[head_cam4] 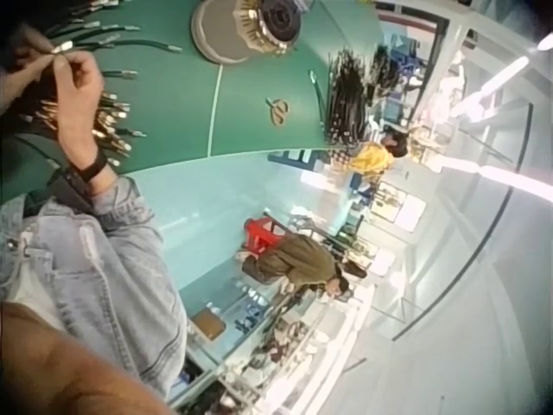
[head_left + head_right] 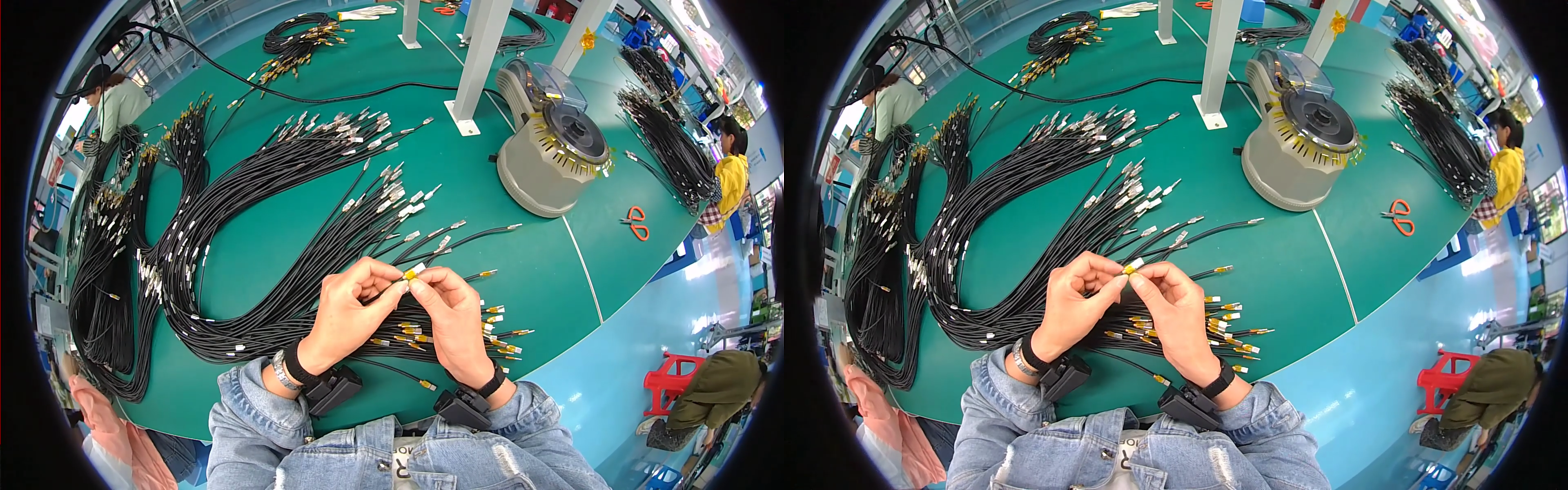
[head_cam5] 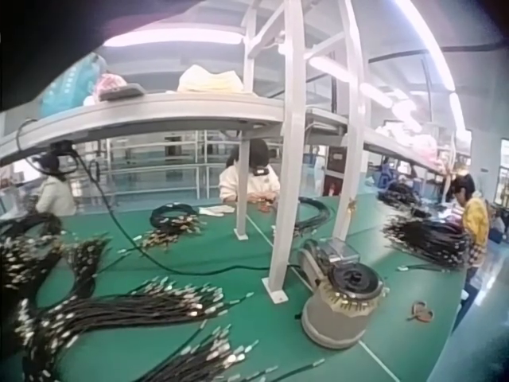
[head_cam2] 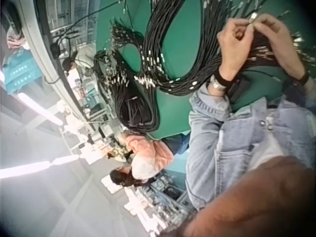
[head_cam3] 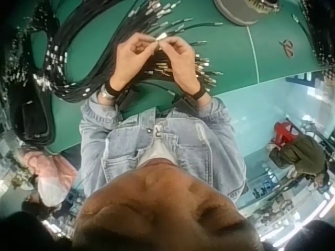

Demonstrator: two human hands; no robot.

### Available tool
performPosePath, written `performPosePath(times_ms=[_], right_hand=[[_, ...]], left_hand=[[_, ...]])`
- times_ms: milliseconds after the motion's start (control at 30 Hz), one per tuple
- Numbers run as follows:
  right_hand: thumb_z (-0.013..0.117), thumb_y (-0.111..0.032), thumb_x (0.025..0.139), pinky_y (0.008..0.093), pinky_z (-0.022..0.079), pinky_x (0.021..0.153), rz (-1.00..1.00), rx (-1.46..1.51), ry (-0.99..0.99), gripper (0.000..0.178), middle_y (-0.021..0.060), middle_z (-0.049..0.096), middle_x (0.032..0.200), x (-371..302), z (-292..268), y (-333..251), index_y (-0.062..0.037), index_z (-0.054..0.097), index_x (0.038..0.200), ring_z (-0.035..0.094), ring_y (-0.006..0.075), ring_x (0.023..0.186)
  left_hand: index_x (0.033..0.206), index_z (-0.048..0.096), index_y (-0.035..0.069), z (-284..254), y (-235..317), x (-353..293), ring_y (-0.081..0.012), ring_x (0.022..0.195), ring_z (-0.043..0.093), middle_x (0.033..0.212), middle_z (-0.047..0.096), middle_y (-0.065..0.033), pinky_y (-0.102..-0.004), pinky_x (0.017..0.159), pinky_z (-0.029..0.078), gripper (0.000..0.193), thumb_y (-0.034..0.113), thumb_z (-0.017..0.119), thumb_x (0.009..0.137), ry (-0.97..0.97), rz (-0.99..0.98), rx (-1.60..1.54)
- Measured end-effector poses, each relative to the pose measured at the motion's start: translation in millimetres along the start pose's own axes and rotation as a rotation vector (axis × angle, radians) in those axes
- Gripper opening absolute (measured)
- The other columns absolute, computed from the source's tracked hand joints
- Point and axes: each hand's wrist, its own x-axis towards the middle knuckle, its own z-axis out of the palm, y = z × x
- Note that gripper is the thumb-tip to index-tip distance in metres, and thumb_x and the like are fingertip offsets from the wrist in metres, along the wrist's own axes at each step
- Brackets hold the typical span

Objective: Assembling wire harnesses by manually attaching small yellow connectors to the ends of multiple wires.

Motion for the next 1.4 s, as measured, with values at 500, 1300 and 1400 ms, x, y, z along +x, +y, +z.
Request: performPosePath(times_ms=[500,1300,1400], right_hand=[[0.062,-0.007,0.085,0.0215,0.043,0.075,-0.012,0.000,-0.008,0.007,0.0011,0.059,0.087,0,0,-2,-0.0006,0.059,0.089,0.054,0.0070,0.081],[0.060,-0.004,0.086,0.0248,0.045,0.075,-0.223,-0.139,-0.243,0.006,0.0056,0.055,0.091,4,-5,2,0.0002,0.061,0.089,0.054,0.0119,0.080],[0.059,-0.005,0.086,0.0254,0.045,0.074,-0.266,-0.193,-0.274,0.007,0.0059,0.055,0.090,3,-7,4,0.0003,0.062,0.091,0.053,0.0121,0.079]], left_hand=[[0.084,0.059,0.000,3,-3,-4,-0.0109,0.047,0.052,0.058,0.057,-0.0061,-0.0249,0.045,0.040,0.006,0.004,0.056,0.086,0.043,0.114,0.266],[0.082,0.055,0.000,-32,3,13,-0.0034,0.042,0.036,0.055,0.049,0.0010,-0.0193,0.039,0.027,0.029,0.025,0.047,0.095,-0.610,-0.435,-0.471],[0.081,0.057,0.000,-34,3,13,-0.0038,0.041,0.037,0.055,0.049,0.0001,-0.0194,0.039,0.027,0.027,0.022,0.050,0.094,-0.641,-0.502,-0.529]])
